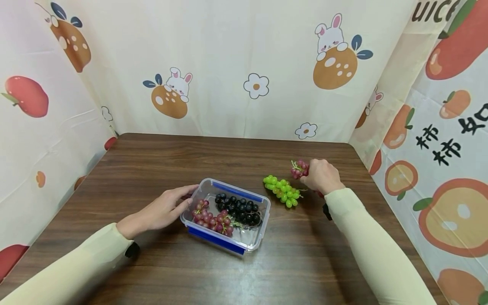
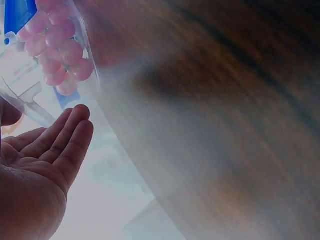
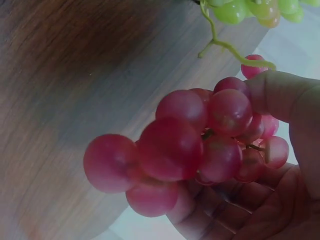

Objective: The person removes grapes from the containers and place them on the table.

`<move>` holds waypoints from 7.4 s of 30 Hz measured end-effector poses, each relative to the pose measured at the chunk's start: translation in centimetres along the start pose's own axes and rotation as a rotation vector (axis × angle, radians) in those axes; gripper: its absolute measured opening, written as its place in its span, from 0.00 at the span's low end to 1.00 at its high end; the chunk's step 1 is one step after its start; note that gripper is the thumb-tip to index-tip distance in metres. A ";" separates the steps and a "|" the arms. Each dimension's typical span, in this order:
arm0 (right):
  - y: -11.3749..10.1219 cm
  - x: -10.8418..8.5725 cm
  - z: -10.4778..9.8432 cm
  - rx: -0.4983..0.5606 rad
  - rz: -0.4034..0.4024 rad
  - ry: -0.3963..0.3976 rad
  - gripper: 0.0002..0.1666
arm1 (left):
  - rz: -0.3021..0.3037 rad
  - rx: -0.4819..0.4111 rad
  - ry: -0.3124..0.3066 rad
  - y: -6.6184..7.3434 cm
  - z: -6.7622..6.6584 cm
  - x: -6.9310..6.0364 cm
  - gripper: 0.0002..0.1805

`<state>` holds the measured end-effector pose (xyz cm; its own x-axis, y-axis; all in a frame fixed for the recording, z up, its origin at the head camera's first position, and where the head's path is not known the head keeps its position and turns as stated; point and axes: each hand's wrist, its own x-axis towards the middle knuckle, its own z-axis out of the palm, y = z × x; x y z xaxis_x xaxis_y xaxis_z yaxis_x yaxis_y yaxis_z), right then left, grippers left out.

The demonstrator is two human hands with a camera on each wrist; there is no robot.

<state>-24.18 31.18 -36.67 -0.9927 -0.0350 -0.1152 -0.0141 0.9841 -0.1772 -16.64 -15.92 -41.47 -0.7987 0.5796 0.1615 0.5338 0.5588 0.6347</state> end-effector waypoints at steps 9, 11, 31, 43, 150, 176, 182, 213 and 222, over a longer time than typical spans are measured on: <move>0.4 -0.1 0.6 -0.022 0.011 -0.034 0.25 | -0.010 -0.006 -0.009 0.3 -0.1 0.0 0.27; 0.5 -0.1 0.7 -0.024 0.013 -0.044 0.22 | -0.008 -0.005 -0.009 0.3 -0.1 0.0 0.27; 0.8 -0.1 1.5 -0.032 0.056 -0.147 0.19 | -0.012 -0.010 -0.007 0.5 -0.1 -0.1 0.27; 1.1 0.0 1.2 -0.036 0.067 -0.177 0.20 | 0.008 0.000 0.009 0.5 0.0 0.1 0.27; -3.5 -4.2 -1.9 0.081 -0.236 0.193 0.33 | 0.008 0.005 0.001 0.7 -0.2 0.2 0.27; -5.5 -5.2 -1.9 0.112 -0.333 0.188 0.32 | 0.000 0.002 0.002 0.8 -0.2 0.2 0.27; -6.1 -5.4 -1.9 0.119 -0.355 0.196 0.32 | 0.006 0.004 0.001 0.8 -0.2 0.3 0.27; -8.0 -6.4 -1.6 0.141 -0.443 0.207 0.29 | 0.015 0.003 0.005 0.8 -0.3 0.2 0.26; -8.5 -6.7 -1.6 0.149 -0.461 0.212 0.30 | 0.002 -0.002 0.001 0.8 -0.2 0.2 0.27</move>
<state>-17.61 23.37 -32.79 -0.8900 -0.4070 0.2055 -0.4532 0.8389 -0.3015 -16.39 -15.49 -40.79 -0.7979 0.5801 0.1639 0.5350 0.5563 0.6359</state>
